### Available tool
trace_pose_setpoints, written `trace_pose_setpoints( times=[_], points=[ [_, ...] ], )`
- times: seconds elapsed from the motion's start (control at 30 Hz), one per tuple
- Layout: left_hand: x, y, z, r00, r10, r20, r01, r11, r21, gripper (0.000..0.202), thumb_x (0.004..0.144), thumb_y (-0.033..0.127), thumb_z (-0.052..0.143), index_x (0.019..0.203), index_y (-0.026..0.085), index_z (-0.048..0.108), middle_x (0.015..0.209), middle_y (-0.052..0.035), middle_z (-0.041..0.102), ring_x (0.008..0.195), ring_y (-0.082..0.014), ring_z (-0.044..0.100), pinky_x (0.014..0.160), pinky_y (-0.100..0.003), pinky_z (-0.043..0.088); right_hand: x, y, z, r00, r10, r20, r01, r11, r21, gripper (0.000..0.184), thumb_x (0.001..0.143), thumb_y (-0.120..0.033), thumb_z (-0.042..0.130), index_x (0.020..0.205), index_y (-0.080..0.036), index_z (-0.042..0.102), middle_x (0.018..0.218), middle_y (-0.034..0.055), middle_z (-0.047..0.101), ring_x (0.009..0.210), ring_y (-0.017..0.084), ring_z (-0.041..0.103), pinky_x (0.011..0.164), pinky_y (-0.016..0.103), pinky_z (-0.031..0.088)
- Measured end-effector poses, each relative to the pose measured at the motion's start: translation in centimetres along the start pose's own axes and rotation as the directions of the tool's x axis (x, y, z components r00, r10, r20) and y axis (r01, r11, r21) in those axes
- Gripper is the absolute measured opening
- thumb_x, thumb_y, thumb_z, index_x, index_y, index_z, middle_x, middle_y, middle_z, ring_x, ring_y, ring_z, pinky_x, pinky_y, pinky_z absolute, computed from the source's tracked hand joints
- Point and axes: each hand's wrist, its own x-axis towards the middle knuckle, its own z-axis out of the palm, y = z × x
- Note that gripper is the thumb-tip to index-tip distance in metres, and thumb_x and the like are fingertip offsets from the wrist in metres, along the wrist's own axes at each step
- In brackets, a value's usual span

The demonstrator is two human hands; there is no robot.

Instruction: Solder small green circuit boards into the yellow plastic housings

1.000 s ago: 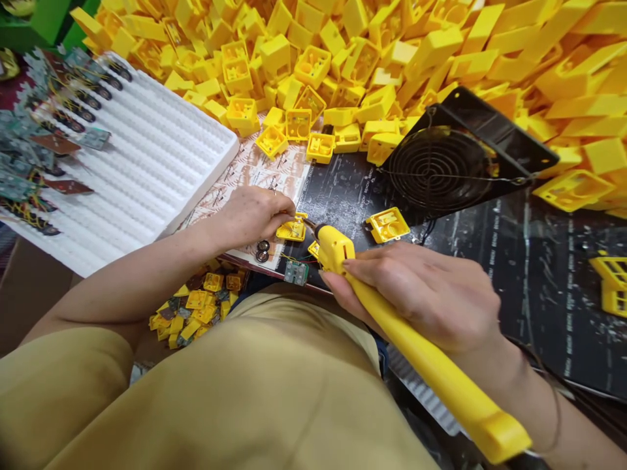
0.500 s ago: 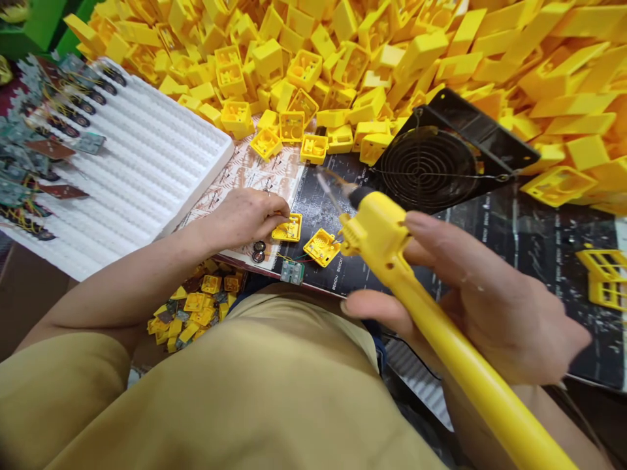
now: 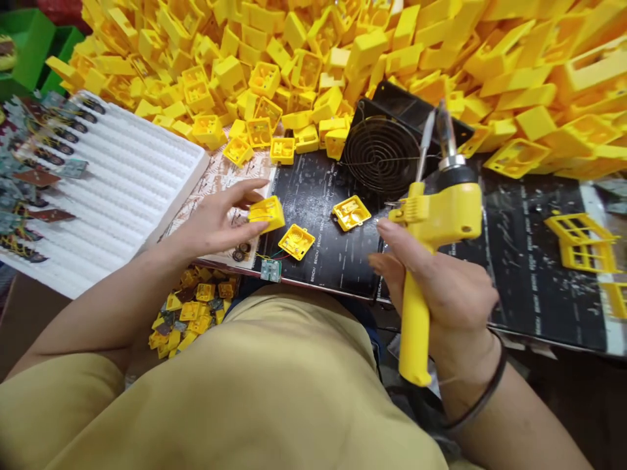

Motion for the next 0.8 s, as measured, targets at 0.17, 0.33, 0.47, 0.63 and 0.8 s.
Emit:
trace_pose_setpoints(
  times=[0.17, 0.33, 0.47, 0.63, 0.8],
  points=[
    [1.3, 4.6, 4.3, 0.981, 0.15, 0.127, -0.182, 0.937, 0.298, 0.075, 0.085, 0.047, 0.07, 0.15, 0.019, 0.045, 0.154, -0.0205, 0.045, 0.135, -0.0373, 0.05, 0.108, -0.051, 0.047, 1.6, 1.0, 2.0, 0.963, -0.267, 0.015, 0.268, 0.96, -0.085, 0.028, 0.089, -0.018, 0.071, 0.115, -0.024, 0.065, 0.092, 0.0, 0.075, 0.069, 0.012, 0.068, 0.062, 0.019, 0.05],
    [-2.0, 3.6, 2.9, 0.963, 0.169, 0.21, -0.227, 0.929, 0.293, 0.047, 0.093, 0.019, 0.052, 0.139, 0.019, 0.055, 0.142, -0.0169, 0.057, 0.119, -0.0264, 0.063, 0.101, -0.038, 0.051, 2.7, 1.7, 3.6, 0.927, -0.37, 0.069, 0.376, 0.914, -0.152, 0.023, 0.089, -0.03, 0.073, 0.107, -0.018, 0.065, 0.07, 0.0009, 0.065, 0.059, 0.014, 0.061, 0.047, 0.026, 0.038],
    [-10.0, 1.6, -4.4, 0.899, 0.009, 0.437, -0.098, 0.979, 0.181, 0.048, 0.094, 0.028, 0.055, 0.142, 0.024, 0.054, 0.14, -0.0107, 0.062, 0.117, -0.0207, 0.066, 0.102, -0.03, 0.051, 3.4, 2.0, 4.5, 0.895, -0.432, 0.113, 0.446, 0.881, -0.158, 0.017, 0.089, -0.034, 0.073, 0.1, -0.022, 0.067, 0.062, -0.0016, 0.057, 0.061, 0.014, 0.057, 0.047, 0.026, 0.035],
    [-12.6, 0.9, -8.2, 0.813, -0.13, 0.568, -0.007, 0.972, 0.234, 0.05, 0.082, 0.033, 0.073, 0.132, 0.03, 0.065, 0.128, -0.0063, 0.072, 0.109, -0.0249, 0.072, 0.093, -0.031, 0.055, 4.0, 2.1, 5.6, 0.882, -0.424, 0.208, 0.458, 0.876, -0.155, 0.012, 0.094, -0.031, 0.065, 0.102, -0.022, 0.068, 0.07, 0.0023, 0.062, 0.087, 0.018, 0.065, 0.053, 0.024, 0.035],
    [1.2, -1.2, -4.3, 0.988, 0.029, 0.15, -0.088, 0.91, 0.406, 0.049, 0.095, 0.042, 0.054, 0.14, 0.021, 0.059, 0.143, -0.0159, 0.06, 0.125, -0.0313, 0.06, 0.107, -0.047, 0.045, 3.8, 2.3, 6.8, 0.874, -0.374, 0.309, 0.435, 0.886, -0.158, 0.016, 0.098, -0.029, 0.055, 0.104, -0.02, 0.068, 0.087, 0.0084, 0.068, 0.095, 0.022, 0.065, 0.054, 0.026, 0.035]
  ],
)
